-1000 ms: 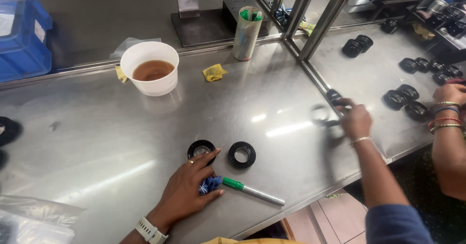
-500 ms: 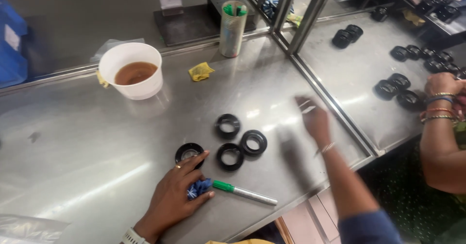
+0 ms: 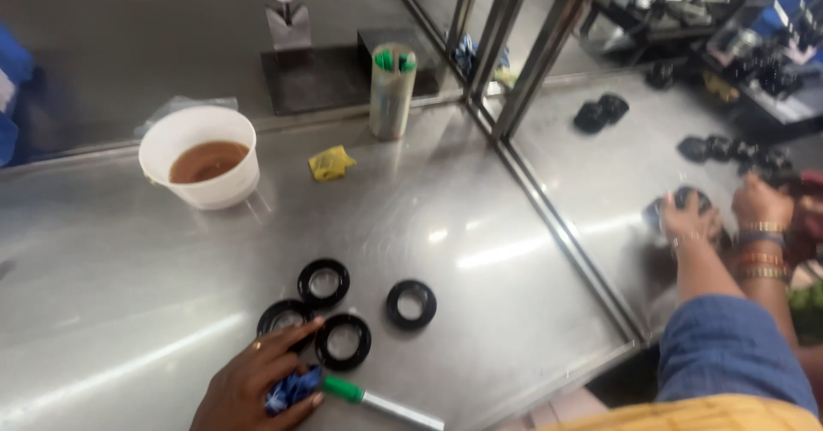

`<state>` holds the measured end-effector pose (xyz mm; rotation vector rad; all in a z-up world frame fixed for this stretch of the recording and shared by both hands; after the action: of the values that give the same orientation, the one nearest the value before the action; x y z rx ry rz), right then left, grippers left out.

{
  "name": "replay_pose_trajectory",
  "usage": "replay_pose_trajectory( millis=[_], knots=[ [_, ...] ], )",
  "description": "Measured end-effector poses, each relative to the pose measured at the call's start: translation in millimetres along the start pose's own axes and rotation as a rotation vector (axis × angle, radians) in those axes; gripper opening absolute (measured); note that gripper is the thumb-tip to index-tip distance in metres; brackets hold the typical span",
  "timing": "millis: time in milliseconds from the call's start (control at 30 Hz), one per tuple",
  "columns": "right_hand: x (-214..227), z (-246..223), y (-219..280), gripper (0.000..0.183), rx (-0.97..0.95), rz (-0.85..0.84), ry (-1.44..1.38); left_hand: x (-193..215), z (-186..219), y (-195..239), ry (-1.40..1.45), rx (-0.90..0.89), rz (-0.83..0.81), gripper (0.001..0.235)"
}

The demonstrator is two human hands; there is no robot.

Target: The recorder picks up black circular metal or plastic parts, marks them with a green pen, and cleans them using a cloth and a cup of liquid.

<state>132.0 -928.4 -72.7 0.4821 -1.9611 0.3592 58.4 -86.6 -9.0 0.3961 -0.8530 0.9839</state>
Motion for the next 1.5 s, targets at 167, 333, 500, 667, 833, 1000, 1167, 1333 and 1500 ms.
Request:
replay_pose_trajectory(
  millis=[167,333,500,667,833,1000,1167,1333,1500],
  knots=[
    [1,14,0,0.067,-0.016,-0.01,0.033,-9,-6,-5,0.02,0.045,-0.016,0.027],
    [-12,8,20,0.068,0.133,-0.035,0.039,2,6,-2,-0.02,0.133,-0.059,0.028],
    [10,-45,155,0.062,0.243,-0.116,0.163,16,23,4,0.033,-0.012,0.053,0.027],
    [34,-68,229,0.052,0.379,-0.056,0.147,23,27,9,0.035,-0.082,0.078,0.028],
    [55,-54,229,0.039,0.456,-0.025,0.109,25,24,11,0.075,-0.104,0.1,0.029],
    [65,-80,264,0.033,0.443,-0.071,0.448,22,24,13,0.07,-0.097,0.067,0.028],
    [23,-44,185,0.027,0.577,0.049,0.296,23,24,14,0.072,-0.121,0.081,0.029],
    [35,-79,209,0.022,0.293,-0.065,0.203,22,22,14,0.072,-0.121,0.07,0.029],
    [-4,-133,290,0.024,0.762,0.137,0.405,23,23,16,0.097,-0.167,0.104,0.029]
  ],
)
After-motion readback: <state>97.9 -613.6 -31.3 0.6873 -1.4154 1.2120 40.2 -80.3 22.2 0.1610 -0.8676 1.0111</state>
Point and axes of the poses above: each hand's wrist, its own y-axis away from the middle knuckle, its own x-axis out of the back of the hand, z = x × y, the point moved 9 cm from there along -y, towards the middle knuckle, and after that the axes turned 1 degree about x, right-handed, at the moved point
